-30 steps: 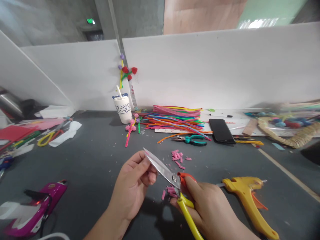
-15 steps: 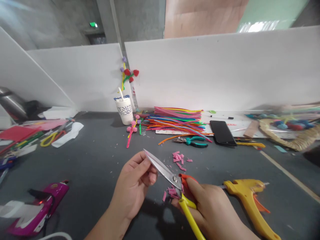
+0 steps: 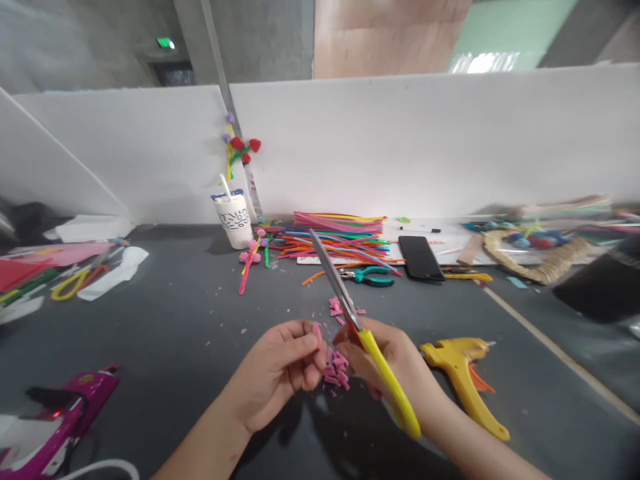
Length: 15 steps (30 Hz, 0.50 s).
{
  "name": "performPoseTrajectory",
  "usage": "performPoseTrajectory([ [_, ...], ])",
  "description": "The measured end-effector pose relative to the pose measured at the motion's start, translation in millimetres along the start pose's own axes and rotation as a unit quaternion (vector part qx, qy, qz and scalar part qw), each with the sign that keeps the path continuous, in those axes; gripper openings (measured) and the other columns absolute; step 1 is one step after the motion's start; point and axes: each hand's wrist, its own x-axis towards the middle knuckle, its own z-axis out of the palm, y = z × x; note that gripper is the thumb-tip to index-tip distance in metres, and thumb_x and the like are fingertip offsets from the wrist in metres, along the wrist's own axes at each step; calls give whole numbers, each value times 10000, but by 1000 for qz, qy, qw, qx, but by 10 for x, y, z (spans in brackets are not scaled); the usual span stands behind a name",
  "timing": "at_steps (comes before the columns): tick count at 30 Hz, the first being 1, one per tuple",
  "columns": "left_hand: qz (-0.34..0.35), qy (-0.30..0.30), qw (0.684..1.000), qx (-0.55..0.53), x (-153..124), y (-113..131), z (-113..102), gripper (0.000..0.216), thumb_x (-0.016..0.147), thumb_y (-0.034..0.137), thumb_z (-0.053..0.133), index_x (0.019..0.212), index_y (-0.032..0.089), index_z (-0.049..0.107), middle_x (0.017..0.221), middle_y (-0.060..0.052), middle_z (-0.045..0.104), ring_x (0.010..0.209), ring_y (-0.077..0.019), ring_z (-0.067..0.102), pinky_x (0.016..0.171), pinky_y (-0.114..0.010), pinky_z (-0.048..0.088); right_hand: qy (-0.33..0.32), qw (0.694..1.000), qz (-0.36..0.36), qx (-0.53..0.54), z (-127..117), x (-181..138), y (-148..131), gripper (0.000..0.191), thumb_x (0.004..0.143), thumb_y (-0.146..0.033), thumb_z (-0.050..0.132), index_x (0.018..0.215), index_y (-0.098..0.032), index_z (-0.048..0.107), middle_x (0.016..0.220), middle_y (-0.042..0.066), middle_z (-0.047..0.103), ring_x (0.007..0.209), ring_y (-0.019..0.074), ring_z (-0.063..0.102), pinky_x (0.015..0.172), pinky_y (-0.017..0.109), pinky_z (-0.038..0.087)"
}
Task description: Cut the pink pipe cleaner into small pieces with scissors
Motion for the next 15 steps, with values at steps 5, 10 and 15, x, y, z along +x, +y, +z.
performPoseTrajectory([
  [5, -101, -33, 994, 29, 12, -100, 15, 103, 733, 196, 590, 719, 94, 591, 545, -18, 560, 391, -39, 460, 393, -134, 338, -46, 994, 26, 100, 17, 17, -75, 107, 723, -287, 489, 686, -187, 503, 416, -94, 433, 300, 46, 347, 305, 152, 289],
  [10, -37, -13, 995, 97, 23, -100, 33, 110, 718, 204, 602, 740, 96, 600, 581, -24, 586, 441, -59, 498, 447, -161, 388, -20, 995, 27, 96, 34, 30, -58, 148, 679, -285, 548, 628, -183, 454, 423, -94, 431, 287, 30, 332, 281, 138, 234],
  [15, 27, 67, 972, 224, 24, -94, 79, 88, 667, 186, 632, 659, 128, 567, 520, 8, 575, 434, -91, 508, 445, -200, 396, 11, 998, 31, 55, 44, 49, -51, 159, 675, -282, 538, 602, -186, 434, 429, -92, 426, 301, 34, 342, 302, 146, 260],
])
